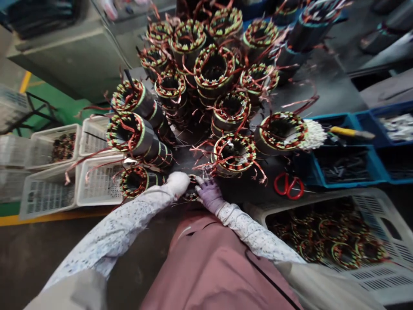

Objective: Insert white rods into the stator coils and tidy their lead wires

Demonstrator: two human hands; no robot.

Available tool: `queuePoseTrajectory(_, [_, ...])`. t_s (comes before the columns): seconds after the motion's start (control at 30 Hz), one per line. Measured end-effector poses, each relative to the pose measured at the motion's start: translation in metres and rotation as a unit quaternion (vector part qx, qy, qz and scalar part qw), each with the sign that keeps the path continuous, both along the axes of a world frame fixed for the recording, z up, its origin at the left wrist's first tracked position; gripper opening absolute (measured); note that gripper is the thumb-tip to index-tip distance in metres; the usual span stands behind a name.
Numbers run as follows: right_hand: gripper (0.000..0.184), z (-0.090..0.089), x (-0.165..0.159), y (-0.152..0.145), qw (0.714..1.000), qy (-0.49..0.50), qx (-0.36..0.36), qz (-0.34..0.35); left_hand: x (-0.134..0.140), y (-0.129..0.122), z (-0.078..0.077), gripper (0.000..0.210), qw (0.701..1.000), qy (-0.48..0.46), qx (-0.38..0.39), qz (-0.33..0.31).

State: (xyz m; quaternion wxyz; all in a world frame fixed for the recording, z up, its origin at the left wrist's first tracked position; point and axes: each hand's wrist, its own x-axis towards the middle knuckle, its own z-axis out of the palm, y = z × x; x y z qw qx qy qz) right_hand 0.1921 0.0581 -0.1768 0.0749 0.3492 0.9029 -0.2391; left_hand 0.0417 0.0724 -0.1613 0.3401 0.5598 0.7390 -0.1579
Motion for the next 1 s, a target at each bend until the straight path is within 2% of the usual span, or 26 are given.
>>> queuePoseTrajectory(0.17, [0.037,0.0,0.004,0.003,0.999,0.045,-0.012,0.002,-0.012,-0.026,0.026,0.027,0.998,0.015,0.067,0.017])
queuePoseTrajectory(0.3, [0.033,-0.001,0.004,0.005,0.999,0.037,-0.015,0.003,-0.011,-0.04,0.04,0.047,0.992,0.077,0.092,0.025])
queuePoseTrajectory(0.37, [0.032,-0.002,0.002,0.005,0.999,0.037,-0.022,-0.012,-0.003,-0.036,0.038,0.058,0.996,0.062,0.07,-0.003])
queuePoseTrajectory(0.47, [0.035,-0.004,-0.001,0.005,0.998,0.039,-0.033,-0.034,0.01,-0.019,0.024,0.044,0.998,0.025,0.034,-0.036])
queuePoseTrajectory(0.57, [0.033,-0.004,0.001,0.005,0.999,0.04,-0.032,-0.018,0.014,-0.002,0.009,0.028,1.0,0.014,0.008,-0.015])
queuePoseTrajectory(0.67, [0.035,-0.003,0.003,0.006,0.998,0.044,-0.04,-0.015,0.008,0.007,0.002,0.032,1.0,-0.007,-0.013,0.014])
queuePoseTrajectory(0.8, [0.034,-0.002,0.005,0.007,0.997,0.053,-0.041,-0.024,0.006,-0.005,0.004,0.027,0.997,-0.061,-0.002,0.051])
queuePoseTrajectory(0.9, [0.033,-0.002,0.003,0.007,0.997,0.056,-0.042,-0.016,0.01,-0.021,0.006,0.023,0.992,-0.095,0.035,0.079])
queuePoseTrajectory(1.0, [0.029,-0.002,0.002,0.008,0.998,0.048,-0.041,-0.019,0.006,-0.026,0.011,0.023,0.989,-0.096,0.071,0.083])
